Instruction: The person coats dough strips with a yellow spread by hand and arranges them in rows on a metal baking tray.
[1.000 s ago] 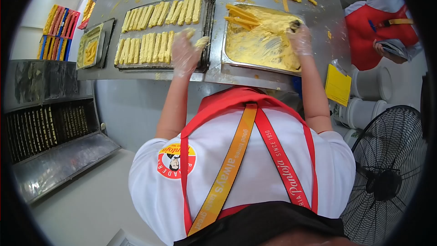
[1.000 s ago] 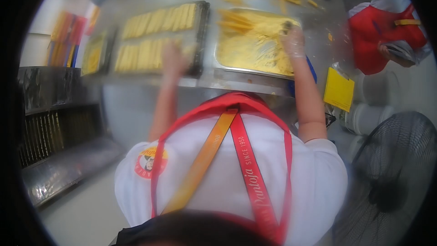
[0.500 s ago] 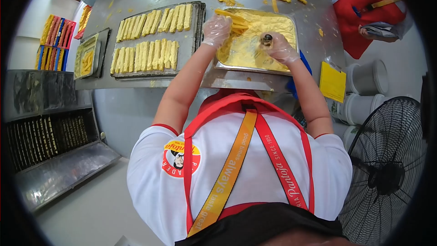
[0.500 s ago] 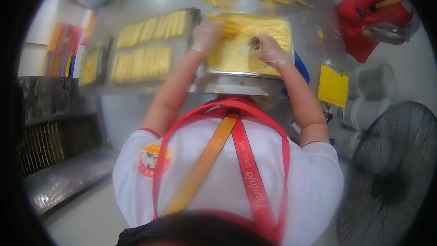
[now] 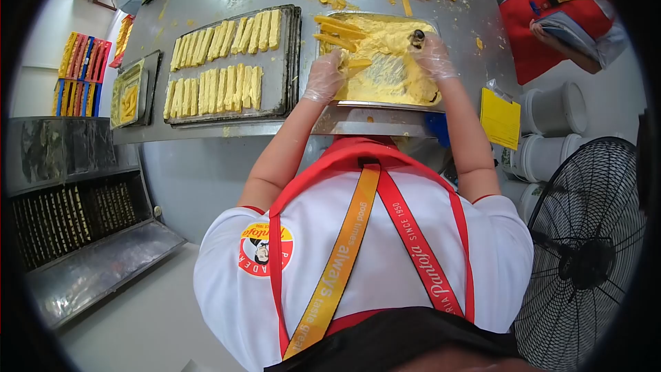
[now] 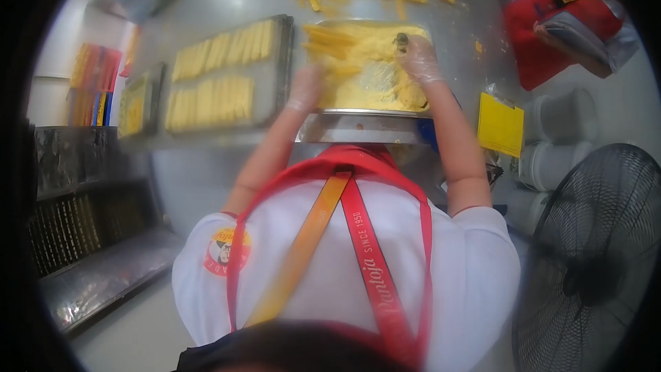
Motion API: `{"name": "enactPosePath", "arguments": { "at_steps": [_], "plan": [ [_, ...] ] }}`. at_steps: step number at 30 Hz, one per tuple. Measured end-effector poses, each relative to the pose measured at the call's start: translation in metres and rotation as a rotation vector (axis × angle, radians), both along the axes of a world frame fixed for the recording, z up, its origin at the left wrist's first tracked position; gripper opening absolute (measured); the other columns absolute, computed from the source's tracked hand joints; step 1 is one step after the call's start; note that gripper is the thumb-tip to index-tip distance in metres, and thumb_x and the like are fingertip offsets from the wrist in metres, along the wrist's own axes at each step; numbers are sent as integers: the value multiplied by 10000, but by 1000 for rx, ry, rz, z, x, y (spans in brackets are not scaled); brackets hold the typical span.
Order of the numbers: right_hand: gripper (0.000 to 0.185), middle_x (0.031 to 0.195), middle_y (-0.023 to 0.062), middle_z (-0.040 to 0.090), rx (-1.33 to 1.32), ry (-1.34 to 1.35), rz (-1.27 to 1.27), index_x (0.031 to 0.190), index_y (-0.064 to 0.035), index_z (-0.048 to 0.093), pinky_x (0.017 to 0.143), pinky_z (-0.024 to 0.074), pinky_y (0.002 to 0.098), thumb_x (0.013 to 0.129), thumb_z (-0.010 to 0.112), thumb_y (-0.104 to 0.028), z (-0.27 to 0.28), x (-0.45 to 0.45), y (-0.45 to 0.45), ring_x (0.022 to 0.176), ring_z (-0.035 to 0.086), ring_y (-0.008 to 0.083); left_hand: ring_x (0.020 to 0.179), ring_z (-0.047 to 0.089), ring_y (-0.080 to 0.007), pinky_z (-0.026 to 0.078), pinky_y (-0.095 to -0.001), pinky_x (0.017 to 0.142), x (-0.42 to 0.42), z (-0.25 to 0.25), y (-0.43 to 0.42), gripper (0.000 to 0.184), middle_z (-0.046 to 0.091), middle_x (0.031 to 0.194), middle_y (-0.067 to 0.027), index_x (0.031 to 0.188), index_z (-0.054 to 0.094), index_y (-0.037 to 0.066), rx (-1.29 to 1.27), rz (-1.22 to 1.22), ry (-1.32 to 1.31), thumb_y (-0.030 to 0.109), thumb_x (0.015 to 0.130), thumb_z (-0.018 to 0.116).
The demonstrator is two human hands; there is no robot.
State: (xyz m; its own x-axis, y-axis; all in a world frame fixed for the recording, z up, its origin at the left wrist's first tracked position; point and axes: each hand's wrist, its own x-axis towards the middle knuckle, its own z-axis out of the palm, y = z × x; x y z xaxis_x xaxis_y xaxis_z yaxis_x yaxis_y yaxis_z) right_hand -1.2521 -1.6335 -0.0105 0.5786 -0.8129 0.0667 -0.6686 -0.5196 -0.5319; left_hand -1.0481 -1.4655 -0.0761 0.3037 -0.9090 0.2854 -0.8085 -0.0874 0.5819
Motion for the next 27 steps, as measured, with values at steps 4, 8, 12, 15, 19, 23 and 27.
{"name": "enactPosePath", "arguments": {
  "at_steps": [4,8,12,15,19,23,27],
  "plan": [
    [229,908,49,666,358,-632,88,963,-40,651,713,516,330,773,739,-131,-22,15,16,790,651,178,817,608,-444,476,-496,687,-4,-4,-2,246,621,820,-249,932,555,27,-32,63,57,145,771,699],
    [250,923,65,674,753,-764,-89,965,-24,641,715,512,310,769,755,-130,-33,29,29,776,637,176,833,604,-455,472,-499,695,-6,-4,-2,239,622,836,-253,922,556,16,14,78,113,139,773,696],
    [249,902,86,668,220,-492,-83,986,5,620,696,523,284,787,743,-80,-46,26,13,770,643,169,849,604,-453,473,-498,707,-9,11,1,188,625,847,-250,911,564,0,23,91,133,56,747,634],
    [237,882,77,665,664,-861,16,983,-17,625,694,521,291,789,734,-99,-30,25,32,772,644,171,846,605,-444,478,-489,719,-4,-4,-2,198,630,850,-244,915,578,2,29,89,120,24,720,610],
    [225,865,81,665,590,-636,-17,956,-20,626,711,520,301,780,726,-118,-27,30,34,781,648,181,832,608,-428,481,-480,730,4,-8,0,182,636,860,-239,894,608,13,122,111,89,24,712,613],
    [240,857,100,671,240,-461,-142,941,-11,634,741,509,321,758,713,-145,-49,27,12,788,648,204,798,609,-409,487,-462,714,4,30,40,133,642,834,-209,835,636,32,-53,240,106,24,703,620],
    [234,840,101,677,243,-556,-116,923,-14,652,740,504,332,756,718,-163,-58,15,16,772,638,210,737,604,-383,493,-430,686,34,34,96,163,635,769,-172,834,658,48,-386,476,-106,31,673,636]
  ]
}}
